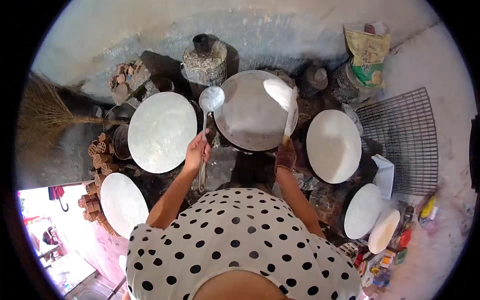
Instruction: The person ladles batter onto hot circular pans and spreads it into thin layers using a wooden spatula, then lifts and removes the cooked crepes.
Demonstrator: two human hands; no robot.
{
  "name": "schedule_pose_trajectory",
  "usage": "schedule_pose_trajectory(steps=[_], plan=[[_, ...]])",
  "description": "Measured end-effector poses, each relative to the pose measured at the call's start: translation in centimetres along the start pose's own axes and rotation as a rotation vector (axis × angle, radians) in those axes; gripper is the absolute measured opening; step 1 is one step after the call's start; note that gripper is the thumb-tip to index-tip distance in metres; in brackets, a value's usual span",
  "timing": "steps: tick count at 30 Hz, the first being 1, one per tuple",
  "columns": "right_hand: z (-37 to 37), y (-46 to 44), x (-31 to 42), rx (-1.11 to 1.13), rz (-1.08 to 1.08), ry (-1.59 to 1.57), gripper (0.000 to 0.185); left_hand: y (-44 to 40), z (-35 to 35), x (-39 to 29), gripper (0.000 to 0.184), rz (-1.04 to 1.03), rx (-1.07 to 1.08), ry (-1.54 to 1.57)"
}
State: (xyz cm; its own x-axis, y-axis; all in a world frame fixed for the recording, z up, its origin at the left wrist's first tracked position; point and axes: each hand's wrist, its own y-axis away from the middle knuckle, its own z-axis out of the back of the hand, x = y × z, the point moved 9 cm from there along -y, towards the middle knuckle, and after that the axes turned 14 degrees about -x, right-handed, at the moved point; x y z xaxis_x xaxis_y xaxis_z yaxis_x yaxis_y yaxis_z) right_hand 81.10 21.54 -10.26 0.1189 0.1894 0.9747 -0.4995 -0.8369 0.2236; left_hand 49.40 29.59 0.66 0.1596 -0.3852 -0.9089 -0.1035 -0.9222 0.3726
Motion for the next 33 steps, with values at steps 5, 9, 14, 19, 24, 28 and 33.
schedule_pose_trajectory(steps=[5,9,14,19,24,28,33], plan=[[0.2,-5.4,-0.7,-0.367,0.017,0.682,0.046,3.6,1.1,5.4,0.035,0.221,0.004,0.212],[-0.4,-9.7,-1.2,-0.226,-0.067,0.562,0.042,4.8,0.9,6.3,0.043,0.230,0.024,0.292],[4.3,-7.3,3.7,-0.180,0.089,0.488,0.039,7.1,0.1,3.1,0.036,0.276,-0.053,0.310],[3.4,-8.1,2.0,-0.265,0.112,0.580,0.036,9.0,0.2,2.5,0.028,0.194,-0.137,0.292],[-1.7,-11.7,4.1,-0.126,0.256,0.910,0.043,10.3,-0.3,2.8,0.019,0.161,-0.252,0.228],[-0.6,-11.1,6.5,0.184,0.413,0.857,0.043,11.9,0.0,2.3,0.019,0.118,-0.348,0.166],[5.8,-13.1,5.6,-0.132,0.243,1.018,0.052,14.0,1.3,1.4,0.019,-0.033,-0.518,0.173]])
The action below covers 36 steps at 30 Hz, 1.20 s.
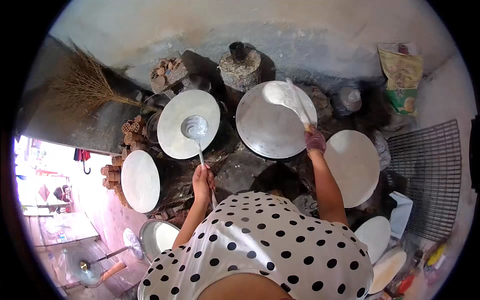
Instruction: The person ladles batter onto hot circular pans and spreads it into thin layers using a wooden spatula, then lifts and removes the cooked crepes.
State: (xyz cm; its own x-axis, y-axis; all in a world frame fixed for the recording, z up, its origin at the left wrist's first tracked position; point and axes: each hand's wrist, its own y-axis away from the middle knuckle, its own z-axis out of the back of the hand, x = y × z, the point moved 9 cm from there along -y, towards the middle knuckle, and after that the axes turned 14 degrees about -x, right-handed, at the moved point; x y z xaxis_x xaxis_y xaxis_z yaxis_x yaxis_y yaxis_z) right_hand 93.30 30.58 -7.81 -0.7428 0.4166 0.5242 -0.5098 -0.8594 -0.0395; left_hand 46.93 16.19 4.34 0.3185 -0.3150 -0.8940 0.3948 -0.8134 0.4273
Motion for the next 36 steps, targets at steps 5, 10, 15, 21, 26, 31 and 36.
schedule_pose_trajectory(steps=[5,10,15,21,26,31,36], plan=[[-5.1,-0.1,4.8,0.177,0.147,0.124,0.050,0.8,1.1,0.7,0.017,-0.029,-0.079,0.074],[-2.1,0.3,6.4,0.324,0.388,-0.071,0.046,2.0,1.4,1.2,0.016,-0.056,-0.082,0.117],[-3.3,-4.4,0.3,0.139,0.085,-0.212,0.047,3.7,2.2,2.1,0.017,-0.055,-0.121,0.117],[-4.0,-0.2,5.9,0.372,0.329,-0.126,0.048,4.2,2.3,3.3,0.020,-0.030,-0.168,0.094],[0.1,-1.9,6.1,0.479,0.287,-0.273,0.049,4.6,2.0,2.9,0.020,-0.054,-0.165,0.090],[-0.7,-3.1,6.2,0.303,0.270,-0.073,0.051,4.2,1.8,3.1,0.021,-0.025,-0.167,0.082],[-2.3,-2.7,4.6,0.552,0.472,-0.197,0.052,4.3,1.4,3.0,0.019,-0.039,-0.176,0.074]])
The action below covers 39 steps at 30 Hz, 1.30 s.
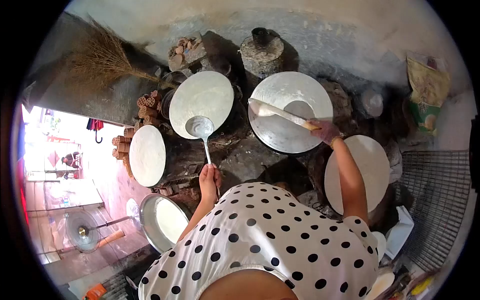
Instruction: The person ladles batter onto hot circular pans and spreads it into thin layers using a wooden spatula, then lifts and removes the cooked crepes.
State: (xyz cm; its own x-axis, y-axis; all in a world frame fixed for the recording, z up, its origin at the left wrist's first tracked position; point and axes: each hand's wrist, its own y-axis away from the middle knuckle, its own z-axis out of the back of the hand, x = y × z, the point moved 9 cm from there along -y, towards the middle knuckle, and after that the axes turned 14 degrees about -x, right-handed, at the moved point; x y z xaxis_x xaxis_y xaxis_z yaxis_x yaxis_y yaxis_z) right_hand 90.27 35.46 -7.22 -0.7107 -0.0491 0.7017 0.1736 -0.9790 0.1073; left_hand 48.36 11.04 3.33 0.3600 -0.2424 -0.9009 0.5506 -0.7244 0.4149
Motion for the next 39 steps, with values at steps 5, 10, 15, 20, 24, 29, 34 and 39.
schedule_pose_trajectory(steps=[5,10,15,20,24,29,34,39], plan=[[3.0,-2.0,1.3,-0.159,-0.130,0.053,0.051,0.2,0.1,0.4,0.019,-0.013,-0.015,-0.034],[0.3,-0.7,0.3,0.094,0.191,0.195,0.049,2.0,0.1,0.9,0.019,0.014,-0.072,-0.006],[2.3,-2.7,0.8,0.129,-0.029,0.143,0.049,4.1,1.3,2.0,0.019,0.020,-0.128,-0.038],[1.0,-0.8,0.6,0.197,0.147,0.229,0.049,6.5,2.0,2.2,0.021,0.036,-0.210,-0.055],[2.4,-0.7,0.0,0.147,0.200,0.126,0.049,7.6,3.0,2.6,0.021,0.026,-0.199,-0.049],[1.6,1.7,0.9,0.040,0.171,0.203,0.045,7.1,3.5,3.0,0.022,0.068,-0.173,-0.042],[5.2,10.5,-1.9,0.200,0.046,0.241,0.045,6.9,6.3,3.4,0.020,0.077,-0.141,-0.071],[-2.6,13.4,0.3,-0.423,-0.239,-0.308,0.036,5.9,9.4,3.4,0.022,0.084,-0.068,-0.045]])
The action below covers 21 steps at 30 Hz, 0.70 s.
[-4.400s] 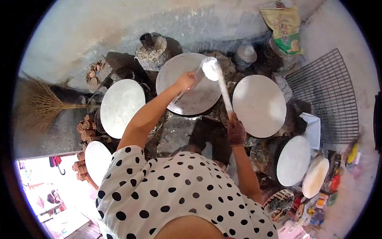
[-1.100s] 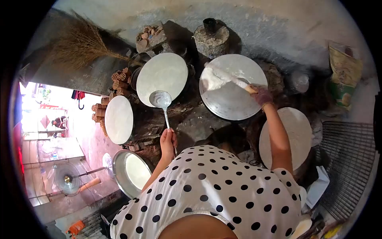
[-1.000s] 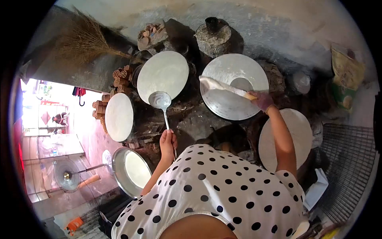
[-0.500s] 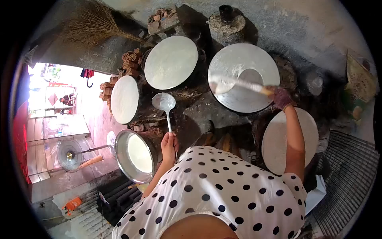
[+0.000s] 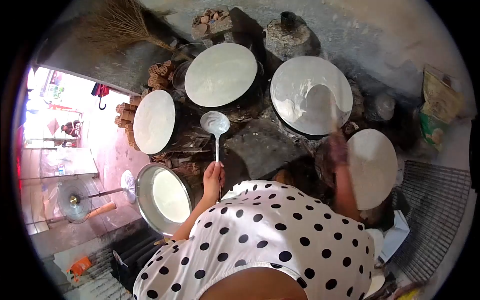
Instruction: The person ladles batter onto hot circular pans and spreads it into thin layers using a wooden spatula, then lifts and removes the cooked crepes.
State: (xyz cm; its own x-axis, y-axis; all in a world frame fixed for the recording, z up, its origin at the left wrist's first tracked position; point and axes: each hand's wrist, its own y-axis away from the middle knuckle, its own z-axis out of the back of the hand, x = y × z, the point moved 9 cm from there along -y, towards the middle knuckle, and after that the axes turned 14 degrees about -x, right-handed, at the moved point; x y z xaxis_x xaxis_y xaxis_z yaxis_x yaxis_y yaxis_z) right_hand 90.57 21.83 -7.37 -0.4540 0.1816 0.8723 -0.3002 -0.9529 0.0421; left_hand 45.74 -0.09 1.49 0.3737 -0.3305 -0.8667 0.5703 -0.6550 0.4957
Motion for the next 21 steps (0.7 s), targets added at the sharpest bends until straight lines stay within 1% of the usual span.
schedule_pose_trajectory(steps=[1,2,3,4,5,6,7,8,9,11,12,13,14,16,17,18,20,21], plan=[[-4.6,2.0,1.1,-0.002,-0.072,-0.033,0.032,0.1,0.2,-0.4,0.022,0.002,0.015,-0.029],[-9.1,4.0,2.4,-0.007,-0.143,-0.067,0.035,-0.1,0.6,-0.6,0.022,0.004,0.029,-0.060],[-13.7,6.0,3.7,-0.015,-0.215,-0.100,0.043,-0.6,1.1,-0.4,0.022,-0.001,0.058,-0.037],[-16.6,6.5,5.0,-0.222,0.087,0.012,0.048,-0.8,1.8,-0.1,0.022,0.009,0.062,-0.032],[-18.4,7.9,5.8,-0.073,-0.083,0.010,0.049,-1.1,2.4,-0.1,0.022,0.020,0.096,-0.003],[-17.8,9.4,6.6,-0.277,-0.011,0.058,0.044,-1.4,3.1,0.0,0.022,0.033,0.133,0.028],[-17.6,11.0,3.8,-0.198,-0.280,-0.164,0.040,-2.1,4.3,0.9,0.023,0.076,0.144,0.078],[-16.9,13.4,2.8,-0.114,-0.544,-0.387,0.036,-2.1,5.4,0.9,0.023,0.077,0.139,0.069],[-15.8,13.6,0.4,-0.121,-0.538,-0.371,0.036,-2.1,6.5,0.7,0.023,0.070,0.128,0.059],[-14.5,13.6,-8.8,-0.165,-0.663,-0.222,0.028,-2.5,8.8,1.1,0.023,0.059,0.102,0.039],[-16.3,13.4,-11.0,-0.165,-0.658,-0.215,0.028,-2.7,9.5,1.0,0.022,0.056,0.102,0.032],[-17.9,11.6,-12.0,-0.239,-0.528,-0.242,0.030,-2.9,10.0,1.1,0.023,0.058,0.114,0.047],[-18.8,11.5,-8.7,-0.226,-0.512,-0.193,0.032,-3.1,10.3,1.0,0.023,0.055,0.127,0.060],[-19.6,13.8,3.2,-0.076,-0.603,-0.059,0.039,-3.0,10.5,0.4,0.023,0.041,0.127,0.060],[-19.5,14.8,7.3,-0.014,-0.645,-0.050,0.043,-3.0,10.4,-0.1,0.023,0.031,0.129,0.060],[-19.3,15.6,9.8,0.031,-0.682,-0.048,0.048,-2.7,10.4,-0.6,0.023,0.028,0.133,0.050],[-20.8,15.6,1.9,-0.055,-0.673,-0.168,0.048,-2.3,10.4,-1.5,0.023,-0.001,0.097,-0.032],[-20.4,14.7,-1.8,-0.138,-0.648,-0.281,0.047,-2.3,10.3,-1.7,0.023,-0.016,0.108,-0.019]])
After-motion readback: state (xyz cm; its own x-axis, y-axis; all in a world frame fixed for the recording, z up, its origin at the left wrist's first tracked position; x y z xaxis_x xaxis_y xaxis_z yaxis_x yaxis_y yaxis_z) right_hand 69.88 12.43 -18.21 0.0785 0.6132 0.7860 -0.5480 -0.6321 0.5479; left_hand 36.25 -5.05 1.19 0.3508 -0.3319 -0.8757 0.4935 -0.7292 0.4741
